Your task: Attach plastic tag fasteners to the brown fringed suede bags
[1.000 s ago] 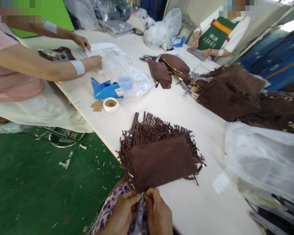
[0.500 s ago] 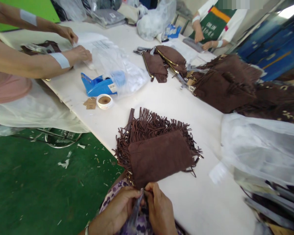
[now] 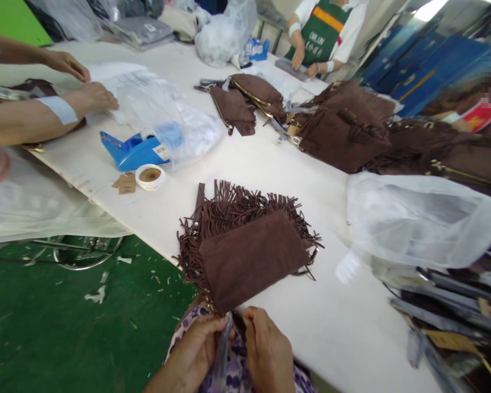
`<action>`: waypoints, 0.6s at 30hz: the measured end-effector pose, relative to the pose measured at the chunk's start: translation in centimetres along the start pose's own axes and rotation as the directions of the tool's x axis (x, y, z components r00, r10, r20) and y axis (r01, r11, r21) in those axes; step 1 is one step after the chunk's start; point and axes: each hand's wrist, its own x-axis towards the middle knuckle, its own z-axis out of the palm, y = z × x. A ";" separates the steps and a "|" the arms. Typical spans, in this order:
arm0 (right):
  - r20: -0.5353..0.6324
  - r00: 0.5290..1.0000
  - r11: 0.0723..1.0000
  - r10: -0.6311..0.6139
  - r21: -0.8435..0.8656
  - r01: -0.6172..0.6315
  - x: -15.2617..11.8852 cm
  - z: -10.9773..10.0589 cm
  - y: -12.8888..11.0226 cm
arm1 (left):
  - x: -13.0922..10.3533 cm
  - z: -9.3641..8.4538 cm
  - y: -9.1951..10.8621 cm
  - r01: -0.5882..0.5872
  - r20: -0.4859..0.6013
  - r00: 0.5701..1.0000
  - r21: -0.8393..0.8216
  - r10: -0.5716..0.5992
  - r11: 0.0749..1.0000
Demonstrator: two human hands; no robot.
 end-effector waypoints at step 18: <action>0.293 0.938 0.815 0.186 0.488 -0.314 1.1 0.4 -0.5 | -0.5 0.1 -0.8 -0.055 -0.167 0.983 0.155 0.081 0.986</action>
